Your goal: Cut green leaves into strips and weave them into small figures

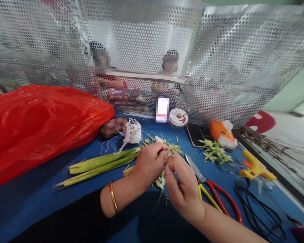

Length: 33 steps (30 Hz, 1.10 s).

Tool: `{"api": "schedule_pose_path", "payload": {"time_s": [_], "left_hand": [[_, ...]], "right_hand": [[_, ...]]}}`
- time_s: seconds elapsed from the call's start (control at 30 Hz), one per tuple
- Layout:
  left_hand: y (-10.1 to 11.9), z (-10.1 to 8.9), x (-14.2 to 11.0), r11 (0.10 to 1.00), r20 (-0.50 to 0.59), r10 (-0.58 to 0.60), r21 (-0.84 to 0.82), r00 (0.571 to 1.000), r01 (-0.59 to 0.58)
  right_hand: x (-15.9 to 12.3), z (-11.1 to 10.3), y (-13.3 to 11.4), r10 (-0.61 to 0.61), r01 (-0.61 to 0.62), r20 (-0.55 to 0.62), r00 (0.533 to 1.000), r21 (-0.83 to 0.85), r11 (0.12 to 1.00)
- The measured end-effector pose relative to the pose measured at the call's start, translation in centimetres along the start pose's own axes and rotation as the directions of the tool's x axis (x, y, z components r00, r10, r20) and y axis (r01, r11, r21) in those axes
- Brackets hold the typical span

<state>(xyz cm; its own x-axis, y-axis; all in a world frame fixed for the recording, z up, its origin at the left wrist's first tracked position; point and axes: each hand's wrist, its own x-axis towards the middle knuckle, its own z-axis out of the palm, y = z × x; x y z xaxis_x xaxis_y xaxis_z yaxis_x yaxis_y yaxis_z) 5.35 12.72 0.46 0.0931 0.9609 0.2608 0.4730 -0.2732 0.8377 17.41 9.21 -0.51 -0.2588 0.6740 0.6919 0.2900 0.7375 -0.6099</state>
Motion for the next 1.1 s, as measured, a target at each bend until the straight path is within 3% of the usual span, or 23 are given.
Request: {"api": "schedule_pose_path", "payload": {"time_s": [0.17, 0.3, 0.4, 0.53, 0.63, 0.7, 0.77, 0.83, 1.0, 1.03, 1.1], "left_hand": [[-0.3, -0.1, 0.0, 1.0, 0.004, 0.009, -0.003, 1.0, -0.009], [-0.4, -0.6, 0.4, 1.0, 0.027, 0.007, -0.014, 1.0, -0.007], [-0.2, -1.1, 0.6, 0.997, 0.086, 0.015, 0.08, 0.996, -0.021], [0.2, -1.4, 0.7, 0.979, 0.212, 0.031, 0.192, 0.977, -0.073], [0.3, -1.5, 0.8, 0.981, 0.315, 0.099, 0.125, 0.944, -0.145], [0.4, -1.6, 0.9, 0.988, 0.348, 0.123, 0.046, 0.929, -0.148], [0.5, -1.7, 1.0, 0.994, 0.343, 0.106, -0.044, 0.933, -0.097], [0.6, -1.8, 1.1, 0.988, 0.316, 0.066, -0.152, 0.946, -0.018], [0.8, -2.2, 1.5, 0.891, 0.228, -0.103, -0.412, 0.968, 0.192], [0.9, -2.3, 1.7, 0.875, 0.204, -0.141, -0.432, 0.969, 0.218], [0.9, -2.6, 1.9, 0.861, 0.158, -0.194, -0.445, 0.968, 0.245]], "right_hand": [[0.0, 0.2, 0.1, -0.012, 0.012, 0.008, 1.0, -0.005, 1.0], [1.0, -0.5, 0.1, 0.053, -0.056, 0.058, 0.997, 0.053, 0.997], [2.2, -1.8, 0.1, 0.085, -0.094, 0.091, 0.992, 0.103, 0.99], [3.8, -3.7, 1.0, 0.209, -0.212, 0.032, 0.977, 0.151, 0.966], [4.4, -4.2, 2.7, 0.415, -0.395, 0.003, 0.91, 0.31, 0.865], [4.5, -4.1, 4.0, 0.578, -0.522, -0.001, 0.816, 0.43, 0.737], [4.3, -3.8, 5.2, 0.682, -0.597, 0.003, 0.731, 0.486, 0.638], [4.0, -3.2, 5.9, 0.716, -0.633, 0.013, 0.698, 0.478, 0.609], [3.2, -1.9, 5.9, 0.694, -0.662, 0.066, 0.717, 0.376, 0.648], [3.1, -1.8, 5.7, 0.672, -0.647, 0.063, 0.738, 0.351, 0.677], [2.9, -1.8, 5.0, 0.553, -0.54, 0.028, 0.832, 0.262, 0.8]]}}
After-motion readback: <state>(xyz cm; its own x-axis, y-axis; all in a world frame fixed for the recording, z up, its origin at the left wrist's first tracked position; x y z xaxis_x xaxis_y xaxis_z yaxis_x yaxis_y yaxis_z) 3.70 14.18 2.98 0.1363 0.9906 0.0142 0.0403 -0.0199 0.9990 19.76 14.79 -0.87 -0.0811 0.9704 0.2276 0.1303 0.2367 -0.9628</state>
